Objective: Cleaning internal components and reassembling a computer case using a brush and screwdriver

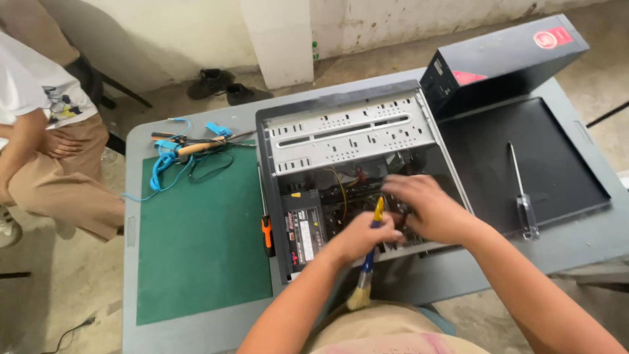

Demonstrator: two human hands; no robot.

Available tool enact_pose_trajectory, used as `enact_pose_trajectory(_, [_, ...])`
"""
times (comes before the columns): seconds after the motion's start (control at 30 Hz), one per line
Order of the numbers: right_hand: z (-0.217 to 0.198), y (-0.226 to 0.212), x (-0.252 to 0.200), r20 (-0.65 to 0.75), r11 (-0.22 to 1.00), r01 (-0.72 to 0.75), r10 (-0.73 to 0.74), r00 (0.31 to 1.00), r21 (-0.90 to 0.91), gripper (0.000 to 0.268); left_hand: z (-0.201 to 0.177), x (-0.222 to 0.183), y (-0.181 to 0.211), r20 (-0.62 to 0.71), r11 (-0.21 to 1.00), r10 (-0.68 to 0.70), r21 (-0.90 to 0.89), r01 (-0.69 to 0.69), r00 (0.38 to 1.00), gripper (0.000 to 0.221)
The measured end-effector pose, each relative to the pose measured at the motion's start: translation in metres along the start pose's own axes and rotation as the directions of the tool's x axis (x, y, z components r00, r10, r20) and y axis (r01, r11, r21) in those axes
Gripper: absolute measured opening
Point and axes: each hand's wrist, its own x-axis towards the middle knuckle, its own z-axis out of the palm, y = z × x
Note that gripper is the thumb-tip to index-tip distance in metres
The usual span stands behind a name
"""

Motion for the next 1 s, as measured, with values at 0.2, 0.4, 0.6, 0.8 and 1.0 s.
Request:
enact_pose_trajectory(0.2, [-0.008,-0.003,-0.008,0.323,0.995,0.057,-0.081,0.943,0.083,0.027,-0.024,0.025,0.025,0.0,0.965,-0.084,0.248,0.081,0.996,0.037])
enact_pose_trajectory(0.4, [0.091,0.077,0.004,0.2,0.912,-0.304,0.364,0.91,-0.275,0.026,-0.055,0.027,0.038,-0.136,0.874,-0.277,-0.446,0.19,0.951,0.032])
enact_pose_trajectory(0.6, [0.097,0.083,0.043,0.285,0.845,-0.534,0.52,0.805,-0.032,0.027,-0.063,0.02,0.032,-0.201,0.823,-0.238,-0.561,0.088,0.95,0.031])
enact_pose_trajectory(0.8, [0.075,0.067,0.048,0.219,0.808,-0.587,0.565,0.795,0.046,0.04,-0.061,0.022,0.034,-0.175,0.85,-0.221,-0.517,0.102,0.959,0.034])
enact_pose_trajectory(1.0, [0.076,0.058,0.046,0.176,0.788,-0.599,0.575,0.799,0.143,0.036,-0.063,0.027,0.028,-0.157,0.864,-0.219,-0.491,0.116,0.963,0.032])
